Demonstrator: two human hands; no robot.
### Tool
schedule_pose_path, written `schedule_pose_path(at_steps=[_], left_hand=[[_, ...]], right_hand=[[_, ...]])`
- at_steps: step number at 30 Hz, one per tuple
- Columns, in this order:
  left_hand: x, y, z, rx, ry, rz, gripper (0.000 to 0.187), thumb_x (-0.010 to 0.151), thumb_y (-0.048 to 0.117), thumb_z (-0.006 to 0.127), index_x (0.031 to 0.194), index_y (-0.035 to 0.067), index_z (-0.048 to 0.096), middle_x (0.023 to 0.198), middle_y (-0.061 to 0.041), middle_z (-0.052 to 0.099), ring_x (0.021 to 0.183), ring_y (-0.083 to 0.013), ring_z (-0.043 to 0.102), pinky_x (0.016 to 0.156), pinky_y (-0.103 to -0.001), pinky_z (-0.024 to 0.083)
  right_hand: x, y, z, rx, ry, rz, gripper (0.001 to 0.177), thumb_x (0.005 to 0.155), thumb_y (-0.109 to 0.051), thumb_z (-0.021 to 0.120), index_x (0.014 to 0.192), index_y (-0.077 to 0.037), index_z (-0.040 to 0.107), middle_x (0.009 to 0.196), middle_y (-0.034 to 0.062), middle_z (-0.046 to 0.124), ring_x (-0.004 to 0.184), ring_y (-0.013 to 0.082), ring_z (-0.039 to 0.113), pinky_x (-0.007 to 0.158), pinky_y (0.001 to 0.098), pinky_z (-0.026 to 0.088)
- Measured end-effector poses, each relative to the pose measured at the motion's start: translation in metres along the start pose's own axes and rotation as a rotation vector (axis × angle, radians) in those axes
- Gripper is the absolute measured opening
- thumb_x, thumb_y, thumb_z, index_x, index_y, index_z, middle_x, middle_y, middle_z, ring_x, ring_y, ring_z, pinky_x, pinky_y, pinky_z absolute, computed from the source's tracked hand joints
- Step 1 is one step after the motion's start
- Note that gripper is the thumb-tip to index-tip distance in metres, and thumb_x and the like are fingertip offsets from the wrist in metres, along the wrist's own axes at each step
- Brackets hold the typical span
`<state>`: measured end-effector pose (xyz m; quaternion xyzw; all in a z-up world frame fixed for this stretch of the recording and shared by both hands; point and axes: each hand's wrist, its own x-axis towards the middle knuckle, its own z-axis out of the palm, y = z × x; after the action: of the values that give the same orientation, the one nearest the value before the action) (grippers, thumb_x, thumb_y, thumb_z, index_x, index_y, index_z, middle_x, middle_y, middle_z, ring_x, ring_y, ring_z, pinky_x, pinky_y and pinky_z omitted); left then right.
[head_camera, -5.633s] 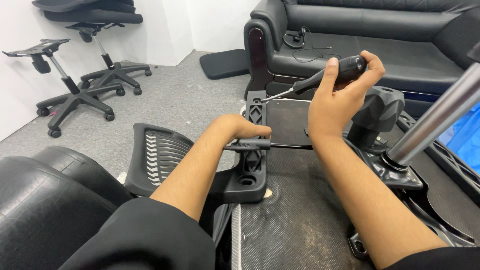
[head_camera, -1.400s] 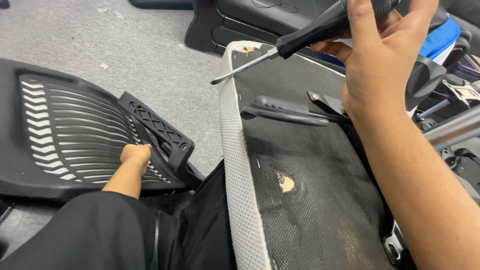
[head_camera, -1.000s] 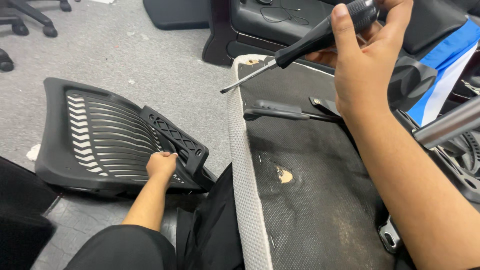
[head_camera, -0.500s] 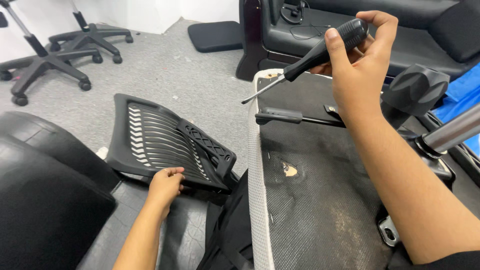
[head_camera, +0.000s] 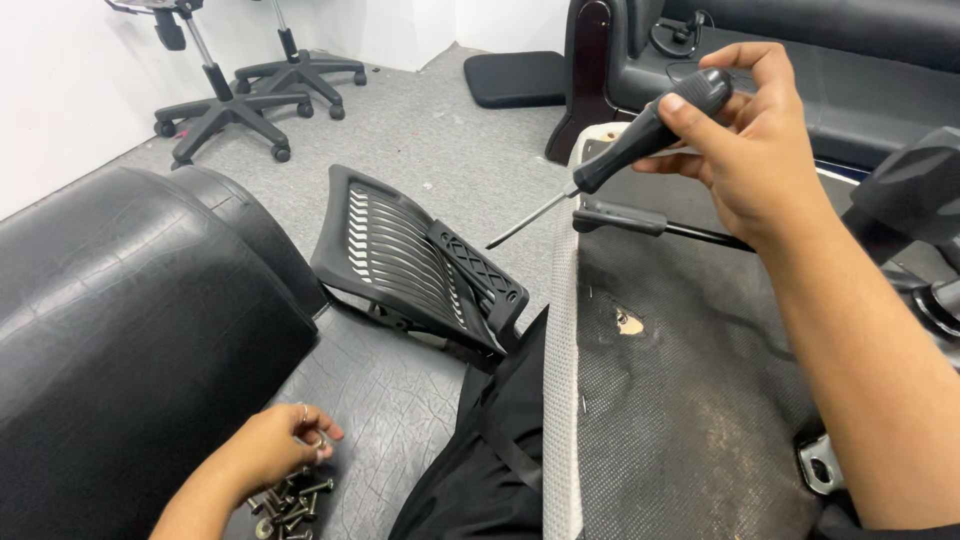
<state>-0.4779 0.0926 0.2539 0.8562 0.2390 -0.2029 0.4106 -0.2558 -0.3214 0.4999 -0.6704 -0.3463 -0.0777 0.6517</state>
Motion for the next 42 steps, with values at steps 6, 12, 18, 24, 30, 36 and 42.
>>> schedule_pose_path(at_steps=[6,12,18,24,30,36,42], left_hand=[[-0.001,-0.032,-0.004,0.163,0.062,-0.070,0.029,0.083,0.001,0.075,0.109,0.014,0.082,0.091,-0.001,0.080,0.088,-0.0118,0.076,0.084,-0.028,0.060],[0.011,-0.059,-0.016,0.128,0.048,-0.084,0.037,0.082,-0.005,0.074,0.112,0.014,0.083,0.104,-0.002,0.079,0.101,-0.0143,0.075,0.094,-0.029,0.061],[-0.009,-0.008,-0.033,0.179,0.268,0.017,0.029,0.088,0.012,0.073,0.115,0.020,0.081,0.113,0.000,0.081,0.105,-0.0143,0.077,0.098,-0.032,0.059],[-0.055,0.135,0.000,-0.362,0.386,0.429,0.042,0.094,0.039,0.059,0.113,0.009,0.082,0.105,-0.008,0.086,0.098,-0.0183,0.080,0.089,-0.029,0.058],[-0.097,0.238,0.052,-0.409,0.211,0.605,0.077,0.091,0.056,0.058,0.144,0.000,0.050,0.143,-0.021,0.059,0.133,-0.0270,0.058,0.109,-0.035,0.043],[-0.112,0.276,0.066,-0.618,-0.119,0.346,0.104,0.081,0.033,0.080,0.154,-0.002,0.015,0.140,-0.029,0.052,0.124,-0.0322,0.065,0.102,-0.037,0.055],[-0.103,0.269,0.069,-0.959,-0.379,0.281,0.058,0.075,0.013,0.078,0.127,0.001,0.055,0.107,-0.020,0.073,0.091,-0.0287,0.075,0.075,-0.039,0.064]], right_hand=[[-0.004,-0.005,0.004,-0.061,-0.009,-0.003,0.042,0.107,-0.007,0.065,0.136,-0.008,0.034,0.112,0.0148,0.067,0.104,0.0260,0.075,0.085,0.0439,0.063],[0.003,-0.003,0.012,-0.100,0.007,0.034,0.043,0.104,-0.009,0.065,0.134,-0.008,0.033,0.110,0.0152,0.066,0.100,0.0271,0.076,0.083,0.0429,0.063],[0.009,0.002,0.019,-0.154,0.023,0.061,0.046,0.102,-0.009,0.066,0.134,-0.007,0.033,0.112,0.0169,0.063,0.101,0.0273,0.076,0.083,0.0422,0.063],[0.011,0.008,0.020,-0.144,0.016,0.051,0.047,0.100,-0.007,0.067,0.133,-0.006,0.033,0.112,0.0149,0.062,0.102,0.0257,0.076,0.081,0.0419,0.063],[0.015,0.017,0.026,-0.191,0.039,0.022,0.047,0.099,-0.007,0.069,0.132,-0.007,0.035,0.110,0.0127,0.061,0.103,0.0236,0.075,0.079,0.0397,0.064],[0.016,0.018,0.027,-0.330,0.038,-0.044,0.048,0.100,-0.008,0.071,0.131,-0.007,0.035,0.108,0.0111,0.062,0.102,0.0215,0.076,0.080,0.0353,0.063],[0.014,0.015,0.027,-0.352,0.098,-0.226,0.046,0.106,-0.009,0.071,0.134,-0.006,0.034,0.111,0.0099,0.064,0.105,0.0204,0.076,0.081,0.0337,0.064]])
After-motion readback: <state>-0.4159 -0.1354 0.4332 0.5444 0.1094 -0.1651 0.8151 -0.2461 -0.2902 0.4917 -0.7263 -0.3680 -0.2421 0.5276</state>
